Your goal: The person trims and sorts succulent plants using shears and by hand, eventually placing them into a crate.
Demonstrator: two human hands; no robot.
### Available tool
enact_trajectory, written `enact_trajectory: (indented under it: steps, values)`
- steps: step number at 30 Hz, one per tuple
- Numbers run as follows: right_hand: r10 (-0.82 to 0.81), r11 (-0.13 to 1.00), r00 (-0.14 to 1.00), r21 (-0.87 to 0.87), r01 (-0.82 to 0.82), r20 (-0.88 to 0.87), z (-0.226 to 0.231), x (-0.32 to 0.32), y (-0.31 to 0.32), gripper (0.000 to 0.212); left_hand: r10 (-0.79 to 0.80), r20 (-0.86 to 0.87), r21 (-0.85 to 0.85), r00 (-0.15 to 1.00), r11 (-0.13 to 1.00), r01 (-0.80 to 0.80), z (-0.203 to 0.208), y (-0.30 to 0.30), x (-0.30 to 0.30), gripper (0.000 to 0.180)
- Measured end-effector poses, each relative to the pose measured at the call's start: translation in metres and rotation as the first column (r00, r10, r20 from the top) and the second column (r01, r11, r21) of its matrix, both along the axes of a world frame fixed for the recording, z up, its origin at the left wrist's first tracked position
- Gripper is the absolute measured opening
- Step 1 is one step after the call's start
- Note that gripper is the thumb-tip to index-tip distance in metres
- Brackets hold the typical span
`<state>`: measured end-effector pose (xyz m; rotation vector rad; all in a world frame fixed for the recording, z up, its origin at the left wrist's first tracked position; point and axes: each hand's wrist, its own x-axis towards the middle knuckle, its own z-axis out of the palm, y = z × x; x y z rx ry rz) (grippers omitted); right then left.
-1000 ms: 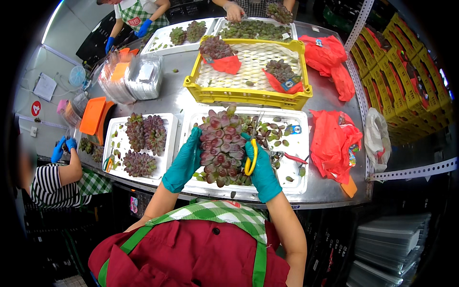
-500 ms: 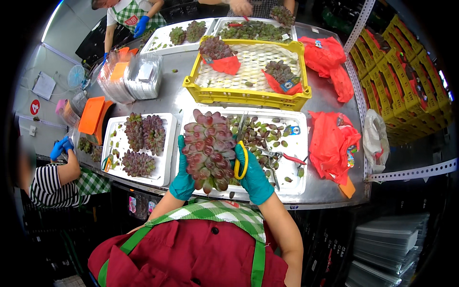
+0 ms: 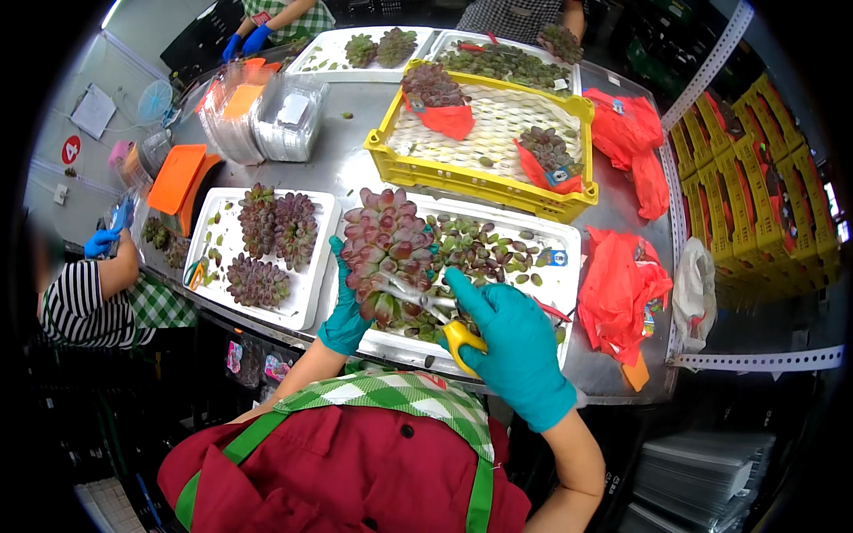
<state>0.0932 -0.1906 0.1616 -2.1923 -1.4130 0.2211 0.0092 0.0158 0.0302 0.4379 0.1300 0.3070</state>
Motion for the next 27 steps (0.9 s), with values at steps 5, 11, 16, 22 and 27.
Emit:
enact_trajectory:
  steps: [5,11,16,22,27]
  values:
    - [0.117,0.969,0.918,-0.246,-0.022,0.379,0.004,0.003,-0.007,0.068,0.059,-0.035,0.028,0.998,0.998,-0.058,0.015,-0.006,0.000,0.070]
    - [0.167,0.941,0.936,-0.332,-0.058,0.309,0.017,0.004,-0.006,0.059,0.110,-0.076,0.007,0.991,0.994,-0.109,0.000,-0.007,0.000,0.067]
    - [0.164,0.910,0.949,-0.412,-0.041,0.270,0.020,-0.002,0.001,0.049,0.090,-0.006,0.040,0.996,0.995,-0.090,0.006,-0.010,-0.003,0.070]
    - [0.106,0.911,0.914,-0.406,0.069,0.393,-0.002,-0.014,-0.001,0.058,0.104,-0.018,0.045,0.994,0.994,-0.103,0.013,-0.013,-0.002,0.069]
    - [0.090,0.887,0.891,-0.443,0.131,0.444,-0.004,-0.021,0.004,0.059,0.120,-0.014,-0.063,0.993,0.991,-0.121,0.007,-0.014,0.002,0.066]
